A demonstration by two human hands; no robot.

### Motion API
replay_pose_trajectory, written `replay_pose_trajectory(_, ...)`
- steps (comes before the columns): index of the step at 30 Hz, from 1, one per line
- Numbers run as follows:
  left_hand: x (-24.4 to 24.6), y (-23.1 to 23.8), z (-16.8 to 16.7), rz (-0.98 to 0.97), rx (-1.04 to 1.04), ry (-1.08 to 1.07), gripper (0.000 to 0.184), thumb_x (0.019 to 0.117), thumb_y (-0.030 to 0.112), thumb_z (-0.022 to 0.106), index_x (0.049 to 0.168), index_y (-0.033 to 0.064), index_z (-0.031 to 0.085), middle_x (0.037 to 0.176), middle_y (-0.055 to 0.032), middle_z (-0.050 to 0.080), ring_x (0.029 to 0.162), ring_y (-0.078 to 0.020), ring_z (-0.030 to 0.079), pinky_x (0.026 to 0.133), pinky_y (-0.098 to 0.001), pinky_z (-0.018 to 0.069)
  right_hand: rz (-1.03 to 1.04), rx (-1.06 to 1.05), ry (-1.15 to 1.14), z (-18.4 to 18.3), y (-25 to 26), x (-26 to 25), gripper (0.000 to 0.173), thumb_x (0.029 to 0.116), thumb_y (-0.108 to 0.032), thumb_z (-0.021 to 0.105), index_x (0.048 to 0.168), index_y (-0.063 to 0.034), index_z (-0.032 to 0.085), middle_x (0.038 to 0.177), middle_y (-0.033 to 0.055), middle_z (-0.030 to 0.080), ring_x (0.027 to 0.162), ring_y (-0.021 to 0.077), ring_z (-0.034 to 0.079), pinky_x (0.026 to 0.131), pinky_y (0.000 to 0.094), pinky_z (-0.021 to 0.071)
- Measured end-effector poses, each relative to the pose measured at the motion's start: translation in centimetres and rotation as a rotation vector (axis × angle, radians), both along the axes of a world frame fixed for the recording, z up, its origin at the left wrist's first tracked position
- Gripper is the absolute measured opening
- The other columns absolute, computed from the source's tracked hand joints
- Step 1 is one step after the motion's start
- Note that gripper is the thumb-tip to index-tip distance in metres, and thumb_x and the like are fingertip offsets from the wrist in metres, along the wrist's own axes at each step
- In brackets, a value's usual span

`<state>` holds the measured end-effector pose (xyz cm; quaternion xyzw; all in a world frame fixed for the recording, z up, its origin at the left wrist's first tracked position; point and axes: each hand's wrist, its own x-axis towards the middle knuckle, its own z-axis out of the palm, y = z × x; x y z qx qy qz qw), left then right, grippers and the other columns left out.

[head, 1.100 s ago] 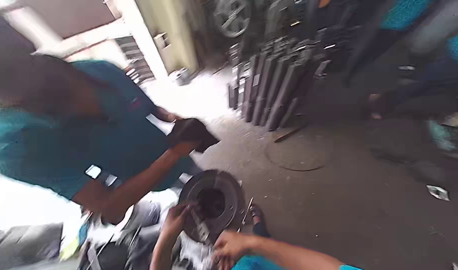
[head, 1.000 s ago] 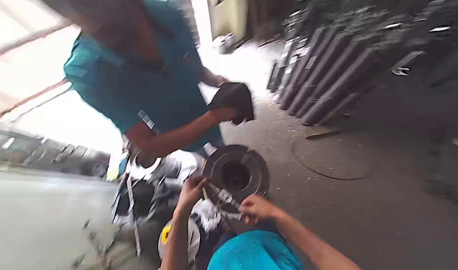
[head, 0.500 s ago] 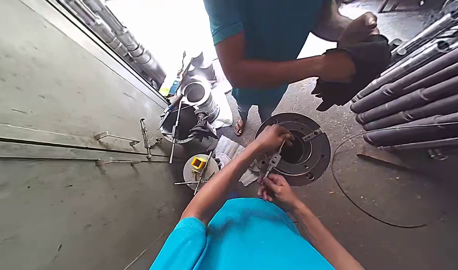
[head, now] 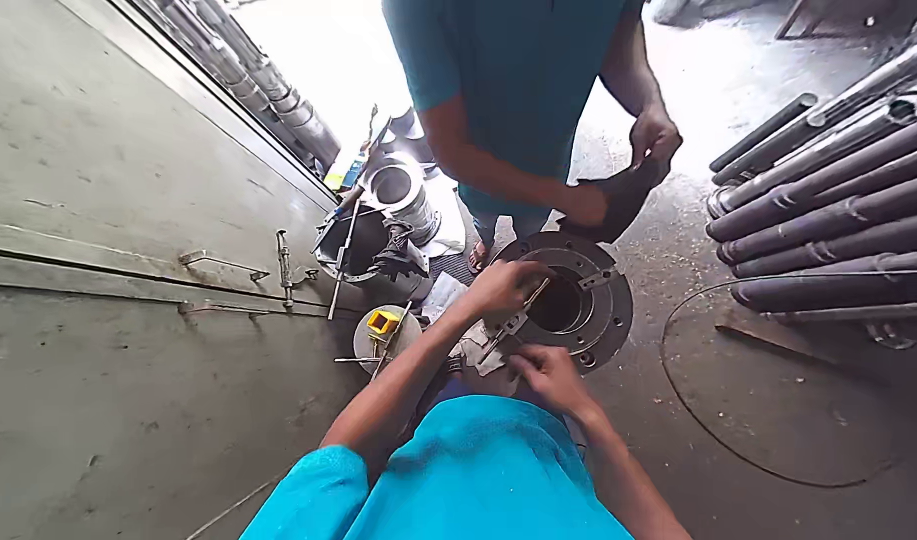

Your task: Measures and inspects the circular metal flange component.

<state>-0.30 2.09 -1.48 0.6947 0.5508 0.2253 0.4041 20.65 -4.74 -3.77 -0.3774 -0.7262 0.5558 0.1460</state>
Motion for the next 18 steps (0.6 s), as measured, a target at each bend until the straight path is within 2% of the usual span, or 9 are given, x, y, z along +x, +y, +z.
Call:
replay_pose_trajectory(2, -0.9, -4.3, 0.8, 0.262, 0.078, -0.008, 0.029, 0.1036, 0.015, 0.057, 0.13, 0.0106, 0.068, 0.119, -0.0069, 0.074, 0.103, -0.0201, 0.073, 0.094, -0.0493, 0.0587, -0.059, 0.387, 0.009, 0.7, 4.1, 2.3, 0.023, 0.0999, -0.027, 0.062, 0.108, -0.0139, 0.079, 0.102, 0.0007, 0.078, 0.091, 0.0102, 0.074, 0.084, 0.0358, 0.0614)
replay_pose_trajectory(3, -1.4, -6.6, 0.5, 0.382, 0.096, 0.011, 0.026, 0.1036, 0.019, 0.058, 0.125, 0.0098, 0.071, 0.113, -0.0056, 0.076, 0.097, -0.018, 0.074, 0.089, -0.048, 0.06, -0.054, 0.548, 0.016, 0.6, 6.5, 3.0, 0.023, 0.0992, -0.028, 0.064, 0.111, -0.0174, 0.079, 0.109, 0.0011, 0.077, 0.097, 0.0154, 0.073, 0.085, 0.0408, 0.0604)
replay_pose_trajectory(4, -1.8, -9.1, -0.1, 0.47, 0.077, 0.06, 0.026, 0.1036, 0.026, 0.058, 0.119, 0.0112, 0.074, 0.105, -0.0038, 0.077, 0.09, -0.0165, 0.074, 0.085, -0.0474, 0.0607, -0.004, 0.67, 0.012, 0.4, 8.9, 3.3, 0.024, 0.0988, -0.029, 0.064, 0.115, -0.0211, 0.079, 0.117, 0.0014, 0.074, 0.103, 0.0206, 0.07, 0.088, 0.0447, 0.0578)
replay_pose_trajectory(6, -1.2, -13.6, -0.3, 0.522, -0.036, 0.169, 0.036, 0.1041, 0.036, 0.052, 0.119, 0.0141, 0.076, 0.102, -0.0034, 0.078, 0.09, -0.0177, 0.074, 0.086, -0.0489, 0.0597, 0.186, 0.809, -0.015, -0.8, 13.5, 2.7, 0.028, 0.0998, -0.032, 0.062, 0.123, -0.0278, 0.077, 0.131, 0.0023, 0.069, 0.114, 0.0283, 0.063, 0.092, 0.0492, 0.0531)
replay_pose_trajectory(10, 8.5, -17.4, -0.4, 0.729, -0.051, 0.295, 0.031, 0.1024, 0.025, 0.055, 0.113, 0.0045, 0.076, 0.089, -0.0116, 0.077, 0.081, -0.0286, 0.076, 0.077, -0.0542, 0.0606, 0.504, 0.878, 0.098, -2.4, 18.3, -1.6, 0.026, 0.1012, -0.022, 0.061, 0.12, -0.0294, 0.077, 0.121, -0.0002, 0.072, 0.111, 0.0266, 0.064, 0.092, 0.0459, 0.0544)
replay_pose_trajectory(13, 15.2, -16.2, -1.8, 0.934, 0.032, 0.236, 0.032, 0.0992, 0.025, 0.06, 0.114, 0.0018, 0.076, 0.083, -0.007, 0.078, 0.073, -0.0222, 0.076, 0.07, -0.0481, 0.0627, 0.746, 0.866, 0.16, -1.6, 18.8, -6.2, 0.031, 0.0992, -0.011, 0.06, 0.122, -0.0253, 0.076, 0.124, 0.0038, 0.072, 0.116, 0.0314, 0.064, 0.094, 0.0504, 0.0548)
replay_pose_trajectory(15, 17.4, -15.5, -2.5, 0.985, 0.081, 0.248, 0.033, 0.0983, 0.027, 0.06, 0.116, 0.0042, 0.076, 0.086, -0.0038, 0.079, 0.075, -0.0179, 0.076, 0.071, -0.0445, 0.0637, 0.864, 0.859, 0.156, -0.7, 18.8, -8.0, 0.029, 0.0992, -0.008, 0.06, 0.12, -0.0212, 0.076, 0.124, 0.0029, 0.071, 0.118, 0.0298, 0.063, 0.098, 0.0487, 0.0534)
replay_pose_trajectory(16, 17.6, -15.5, -2.5, 1.006, 0.088, 0.272, 0.032, 0.0987, 0.027, 0.059, 0.115, 0.0046, 0.076, 0.087, -0.0043, 0.079, 0.076, -0.0185, 0.077, 0.072, -0.0454, 0.0638, 0.893, 0.86, 0.146, -0.2, 19.0, -8.1, 0.027, 0.0989, -0.008, 0.06, 0.118, -0.019, 0.076, 0.123, 0.0026, 0.071, 0.116, 0.0289, 0.063, 0.094, 0.0469, 0.0539)
replay_pose_trajectory(18, 17.3, -16.1, -2.3, 1.067, 0.124, 0.348, 0.031, 0.0986, 0.02, 0.058, 0.115, 0.0001, 0.076, 0.089, -0.0109, 0.079, 0.077, -0.026, 0.077, 0.071, -0.0509, 0.0627, 0.909, 0.862, 0.13, 0.5, 19.7, -6.8, 0.022, 0.0961, -0.008, 0.062, 0.111, -0.0148, 0.076, 0.121, 0.0033, 0.072, 0.115, 0.0288, 0.063, 0.092, 0.0461, 0.0542)
